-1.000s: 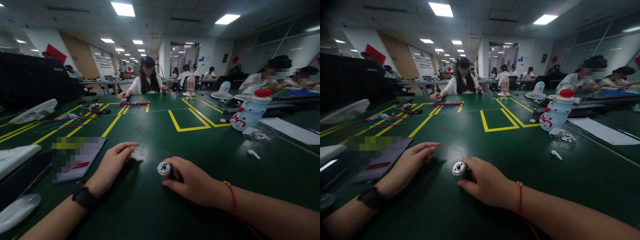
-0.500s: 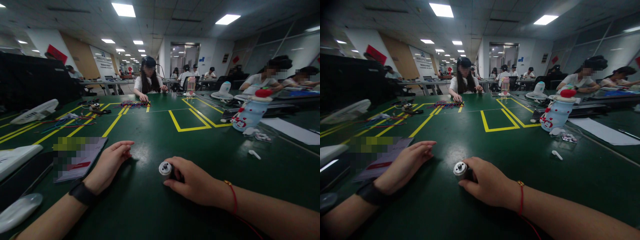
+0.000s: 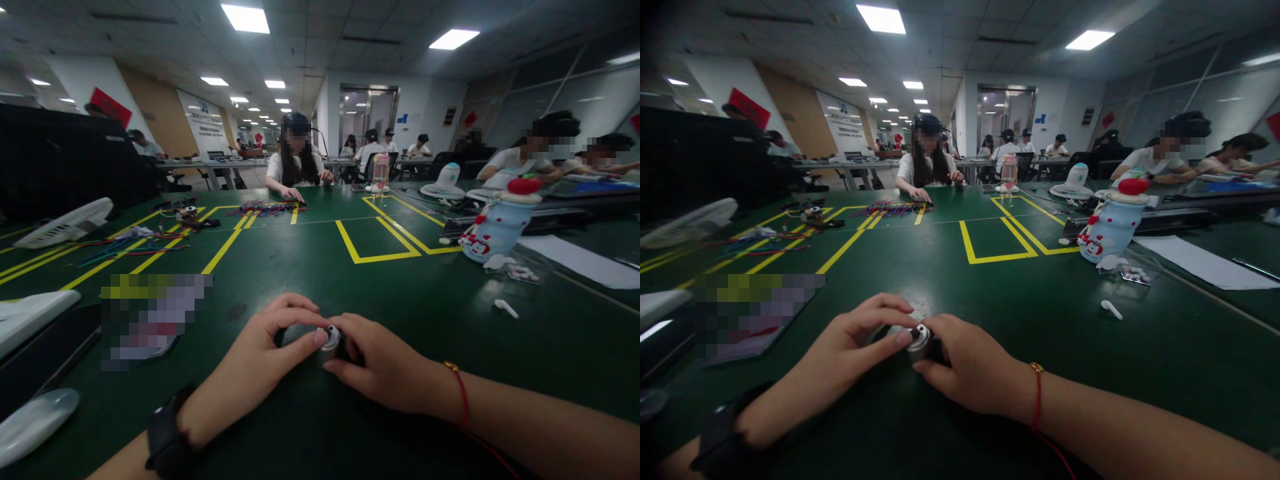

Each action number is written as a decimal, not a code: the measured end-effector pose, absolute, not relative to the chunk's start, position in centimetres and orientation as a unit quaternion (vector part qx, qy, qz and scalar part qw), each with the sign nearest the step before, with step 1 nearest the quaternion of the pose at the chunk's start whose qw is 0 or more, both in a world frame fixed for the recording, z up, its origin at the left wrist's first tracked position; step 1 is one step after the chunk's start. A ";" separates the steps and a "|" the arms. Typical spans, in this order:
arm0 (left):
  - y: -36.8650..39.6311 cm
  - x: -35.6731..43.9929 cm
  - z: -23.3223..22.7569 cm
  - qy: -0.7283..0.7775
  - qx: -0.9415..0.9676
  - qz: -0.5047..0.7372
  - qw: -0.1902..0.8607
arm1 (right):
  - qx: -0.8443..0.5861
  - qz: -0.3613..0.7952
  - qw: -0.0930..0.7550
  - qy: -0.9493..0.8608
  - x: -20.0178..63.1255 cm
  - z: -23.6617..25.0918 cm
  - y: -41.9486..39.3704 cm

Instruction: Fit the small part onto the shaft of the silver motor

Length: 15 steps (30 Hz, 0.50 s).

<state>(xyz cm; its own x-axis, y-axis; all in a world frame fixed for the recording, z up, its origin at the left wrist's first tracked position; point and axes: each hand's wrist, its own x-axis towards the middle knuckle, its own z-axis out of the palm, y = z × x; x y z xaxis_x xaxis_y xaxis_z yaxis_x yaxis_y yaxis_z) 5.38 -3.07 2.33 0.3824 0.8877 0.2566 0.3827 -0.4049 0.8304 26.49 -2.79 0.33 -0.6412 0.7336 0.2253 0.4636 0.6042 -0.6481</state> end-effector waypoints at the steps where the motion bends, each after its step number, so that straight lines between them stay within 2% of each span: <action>1: -3.1 5.6 2.3 0.426 0.755 0.363 0.341 | -0.345 0.277 0.244 -0.863 26.5 0.3 -2.8; 10: -3.0 4.7 2.8 0.451 0.729 0.392 0.334 | -0.363 0.285 0.229 -0.857 26.5 0.6 -2.9; 15: -2.2 3.2 2.0 0.452 0.791 0.271 0.311 | -0.368 0.295 0.230 -0.851 26.5 0.7 -3.0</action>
<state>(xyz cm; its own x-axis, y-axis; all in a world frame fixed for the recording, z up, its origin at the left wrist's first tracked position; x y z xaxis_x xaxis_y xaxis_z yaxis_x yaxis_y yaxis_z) 3.24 -2.22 2.02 0.4443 0.8837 0.1472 0.5467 -0.3976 0.7369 26.55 -2.97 0.66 -0.6236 0.7622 0.1739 0.4911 0.5549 -0.6714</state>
